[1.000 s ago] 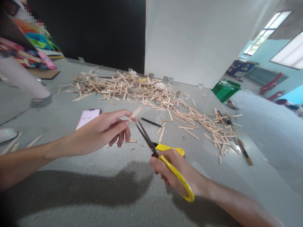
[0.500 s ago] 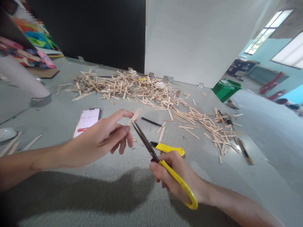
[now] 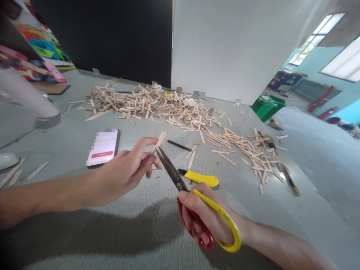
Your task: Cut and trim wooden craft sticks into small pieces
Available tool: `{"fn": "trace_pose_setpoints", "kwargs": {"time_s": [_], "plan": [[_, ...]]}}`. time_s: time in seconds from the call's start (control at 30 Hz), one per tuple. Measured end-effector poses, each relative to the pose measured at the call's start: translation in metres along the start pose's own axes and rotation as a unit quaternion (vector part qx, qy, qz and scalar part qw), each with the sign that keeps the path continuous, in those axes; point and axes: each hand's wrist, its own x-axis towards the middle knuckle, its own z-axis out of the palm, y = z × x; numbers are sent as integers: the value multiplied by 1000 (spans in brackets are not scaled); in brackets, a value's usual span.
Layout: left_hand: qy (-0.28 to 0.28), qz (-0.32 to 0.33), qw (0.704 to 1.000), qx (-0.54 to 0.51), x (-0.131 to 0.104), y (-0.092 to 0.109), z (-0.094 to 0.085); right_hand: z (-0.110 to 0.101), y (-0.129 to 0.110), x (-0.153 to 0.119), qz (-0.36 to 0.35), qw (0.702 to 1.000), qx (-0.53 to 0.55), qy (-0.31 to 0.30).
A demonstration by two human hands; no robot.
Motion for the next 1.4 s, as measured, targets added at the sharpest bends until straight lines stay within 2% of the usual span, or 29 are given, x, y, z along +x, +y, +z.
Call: {"fn": "trace_pose_setpoints", "kwargs": {"time_s": [0.13,0.27,0.33,0.53,0.67,0.73,0.87,0.9,1.0,1.07,1.27,1.4], "plan": [[20,10,999,44,-5,-3,7,3,-2,-3,18,999,-31,10],[10,-1,998,60,-10,-4,5,2,-10,-10,59,986,-120,104],[4,-17,998,65,-11,-4,3,0,-13,-10,54,980,-145,128],[-19,-45,996,69,-13,-8,3,-3,-6,1,39,999,-16,-3],[-23,-25,997,63,-15,-10,2,2,0,0,73,997,30,-28],[-18,-15,998,59,-16,-7,-1,6,-3,-2,53,998,11,-19],[0,-11,999,45,-15,4,-9,13,-12,-4,-9,993,-84,87],[4,-12,999,40,-14,6,-10,14,-13,-4,-13,992,-88,93],[13,-16,999,27,-12,10,-10,18,-10,-1,-26,998,-38,36],[16,-20,999,22,-12,10,-9,21,-5,1,-35,999,-8,18],[6,-7,1000,21,-17,6,-3,31,5,5,-23,998,-12,53],[23,6,1000,9,-19,6,0,31,8,6,-34,997,-17,69]]}}
